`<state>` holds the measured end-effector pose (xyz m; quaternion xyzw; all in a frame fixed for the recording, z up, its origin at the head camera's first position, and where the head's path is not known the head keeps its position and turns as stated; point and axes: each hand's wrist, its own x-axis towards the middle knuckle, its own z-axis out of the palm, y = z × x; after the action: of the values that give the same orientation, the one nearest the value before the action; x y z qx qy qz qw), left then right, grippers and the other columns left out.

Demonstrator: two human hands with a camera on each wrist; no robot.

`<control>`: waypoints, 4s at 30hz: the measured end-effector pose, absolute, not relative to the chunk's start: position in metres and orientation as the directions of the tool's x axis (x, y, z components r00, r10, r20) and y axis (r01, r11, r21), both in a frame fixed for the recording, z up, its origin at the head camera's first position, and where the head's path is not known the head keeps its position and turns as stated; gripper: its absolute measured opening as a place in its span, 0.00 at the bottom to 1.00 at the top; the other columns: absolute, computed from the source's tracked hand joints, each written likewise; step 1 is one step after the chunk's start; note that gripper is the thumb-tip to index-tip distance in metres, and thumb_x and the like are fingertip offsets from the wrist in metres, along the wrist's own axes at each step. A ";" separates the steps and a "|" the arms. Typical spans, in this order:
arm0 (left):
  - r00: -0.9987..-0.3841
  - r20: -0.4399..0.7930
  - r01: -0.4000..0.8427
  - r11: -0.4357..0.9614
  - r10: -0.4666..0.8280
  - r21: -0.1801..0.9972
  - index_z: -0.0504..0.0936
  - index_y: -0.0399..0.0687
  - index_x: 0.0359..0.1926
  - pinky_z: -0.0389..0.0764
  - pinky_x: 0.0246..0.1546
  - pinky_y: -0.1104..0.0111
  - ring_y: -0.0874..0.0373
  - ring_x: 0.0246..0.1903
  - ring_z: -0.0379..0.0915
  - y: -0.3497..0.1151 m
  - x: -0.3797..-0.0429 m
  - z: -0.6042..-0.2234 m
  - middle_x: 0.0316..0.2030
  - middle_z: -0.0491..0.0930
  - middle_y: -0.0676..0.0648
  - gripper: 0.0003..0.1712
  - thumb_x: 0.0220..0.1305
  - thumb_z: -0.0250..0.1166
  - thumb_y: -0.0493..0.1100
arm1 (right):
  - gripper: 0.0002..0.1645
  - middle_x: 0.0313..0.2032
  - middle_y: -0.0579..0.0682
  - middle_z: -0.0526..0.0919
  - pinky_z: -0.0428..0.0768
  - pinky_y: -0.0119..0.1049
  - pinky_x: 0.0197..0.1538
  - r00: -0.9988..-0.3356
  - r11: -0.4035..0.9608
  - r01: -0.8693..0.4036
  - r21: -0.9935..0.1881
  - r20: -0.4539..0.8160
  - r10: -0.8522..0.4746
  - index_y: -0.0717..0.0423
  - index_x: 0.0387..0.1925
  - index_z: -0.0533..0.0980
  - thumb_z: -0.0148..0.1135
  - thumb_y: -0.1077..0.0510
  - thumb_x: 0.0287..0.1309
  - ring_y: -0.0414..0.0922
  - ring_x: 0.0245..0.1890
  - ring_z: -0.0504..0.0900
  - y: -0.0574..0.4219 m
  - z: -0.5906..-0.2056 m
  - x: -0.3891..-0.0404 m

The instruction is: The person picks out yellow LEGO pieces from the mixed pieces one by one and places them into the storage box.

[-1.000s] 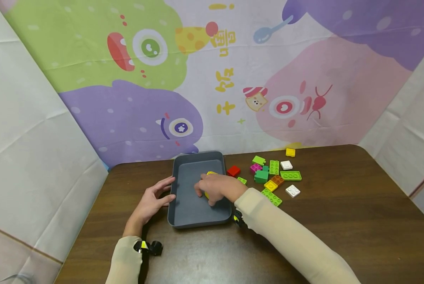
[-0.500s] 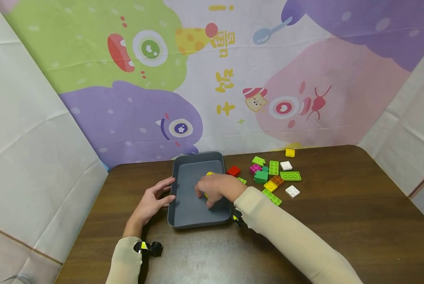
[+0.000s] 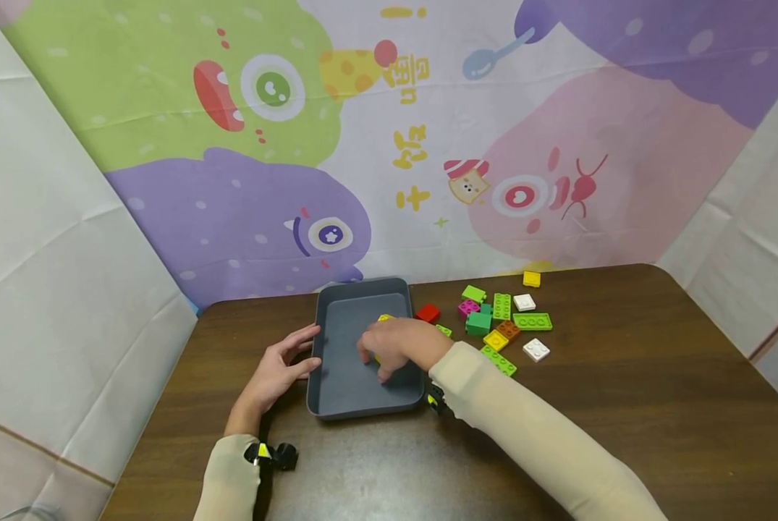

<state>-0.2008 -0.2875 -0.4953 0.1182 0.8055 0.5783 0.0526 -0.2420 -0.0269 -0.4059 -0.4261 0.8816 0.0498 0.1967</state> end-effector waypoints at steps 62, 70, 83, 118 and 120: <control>-0.965 0.046 0.124 0.293 0.259 0.948 0.66 0.47 0.73 0.86 0.42 0.65 0.37 0.68 0.62 -0.289 -0.202 -0.496 0.75 0.62 0.42 0.37 0.66 0.68 0.42 | 0.34 0.68 0.48 0.74 0.74 0.49 0.67 -0.486 0.486 -0.873 0.033 0.025 -0.874 0.35 0.64 0.76 0.59 0.30 0.60 0.48 0.68 0.68 -0.005 -0.381 -0.238; -0.966 0.053 0.130 0.297 0.255 0.946 0.66 0.47 0.73 0.86 0.42 0.66 0.37 0.68 0.62 -0.290 -0.201 -0.496 0.74 0.62 0.43 0.37 0.66 0.68 0.42 | 0.34 0.69 0.49 0.73 0.72 0.52 0.69 -0.495 0.495 -0.867 0.052 0.009 -0.869 0.35 0.64 0.76 0.58 0.29 0.59 0.50 0.70 0.67 -0.001 -0.382 -0.234; -0.964 0.072 0.146 0.282 0.256 0.948 0.67 0.46 0.73 0.86 0.41 0.66 0.36 0.67 0.63 -0.292 -0.201 -0.499 0.74 0.62 0.41 0.37 0.66 0.68 0.41 | 0.35 0.69 0.48 0.73 0.76 0.51 0.65 -0.502 0.502 -0.864 0.034 -0.009 -0.865 0.34 0.64 0.76 0.59 0.28 0.58 0.50 0.67 0.70 0.007 -0.384 -0.227; -0.966 0.053 0.128 0.289 0.251 0.949 0.67 0.47 0.73 0.86 0.41 0.65 0.38 0.68 0.62 -0.289 -0.203 -0.497 0.74 0.63 0.43 0.37 0.65 0.69 0.42 | 0.36 0.69 0.49 0.74 0.78 0.53 0.62 -0.504 0.504 -0.863 0.013 0.029 -0.863 0.35 0.64 0.76 0.63 0.29 0.55 0.53 0.68 0.70 0.053 -0.380 -0.199; -0.966 0.056 0.129 0.286 0.251 0.950 0.67 0.46 0.73 0.86 0.41 0.65 0.38 0.68 0.62 -0.289 -0.202 -0.497 0.74 0.63 0.43 0.37 0.64 0.69 0.41 | 0.36 0.70 0.49 0.73 0.78 0.52 0.63 -0.506 0.507 -0.862 0.007 0.027 -0.862 0.35 0.64 0.76 0.64 0.29 0.55 0.53 0.69 0.69 0.056 -0.381 -0.198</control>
<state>-0.2025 -0.2890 -0.4968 0.1186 0.8002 0.5856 0.0519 -0.1981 0.0555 -0.3805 -0.4967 0.8678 -0.0039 -0.0133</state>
